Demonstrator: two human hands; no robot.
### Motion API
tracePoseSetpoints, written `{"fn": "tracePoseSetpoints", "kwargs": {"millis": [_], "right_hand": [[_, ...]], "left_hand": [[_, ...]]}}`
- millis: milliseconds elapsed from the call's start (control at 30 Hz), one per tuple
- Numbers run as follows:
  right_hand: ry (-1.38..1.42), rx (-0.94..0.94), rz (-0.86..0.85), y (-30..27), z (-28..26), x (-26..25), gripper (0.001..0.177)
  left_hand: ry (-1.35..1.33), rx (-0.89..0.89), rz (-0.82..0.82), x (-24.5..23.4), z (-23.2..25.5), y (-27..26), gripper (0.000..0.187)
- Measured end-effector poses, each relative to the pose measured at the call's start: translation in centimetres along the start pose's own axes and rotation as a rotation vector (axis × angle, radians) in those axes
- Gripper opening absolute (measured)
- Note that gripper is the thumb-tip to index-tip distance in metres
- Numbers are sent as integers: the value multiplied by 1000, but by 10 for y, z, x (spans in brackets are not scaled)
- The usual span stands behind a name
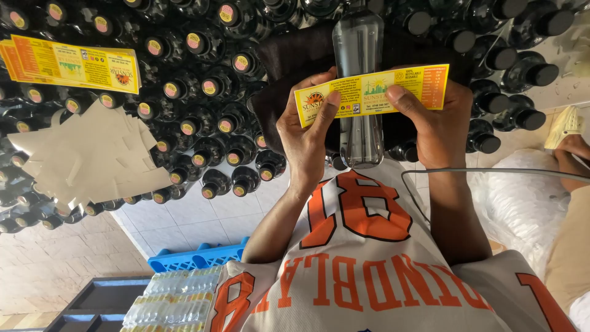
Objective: The person is manually applying adhesive labels to plastic bottles in a production environment.
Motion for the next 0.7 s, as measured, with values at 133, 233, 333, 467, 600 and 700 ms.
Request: {"fn": "tracePoseSetpoints", "kwargs": {"millis": [133,233,333,467,600,700], "right_hand": [[-4,9,1,-1,4,-2,32],[-6,5,3,-1,6,-2,32],[-21,-8,-4,-1,6,-1,32],[-27,13,-1,-2,9,-3,34],[-21,10,0,-2,10,-2,34],[-24,5,0,-2,11,-3,33]], "left_hand": [[-6,11,2,0,-1,1,33],[12,14,4,1,-1,0,32],[10,19,15,1,-3,0,33],[29,24,11,1,-3,1,32],[28,29,17,1,-2,0,32],[35,33,13,0,-4,2,32]]}}
Point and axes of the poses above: each hand's wrist, its own y-axis towards the middle knuckle, its own x-axis out of the palm, z = x × y, the point moved 4 cm from there along y, towards the middle knuckle, and after that the axes turned 13 degrees about -x, right-handed, at the moved point
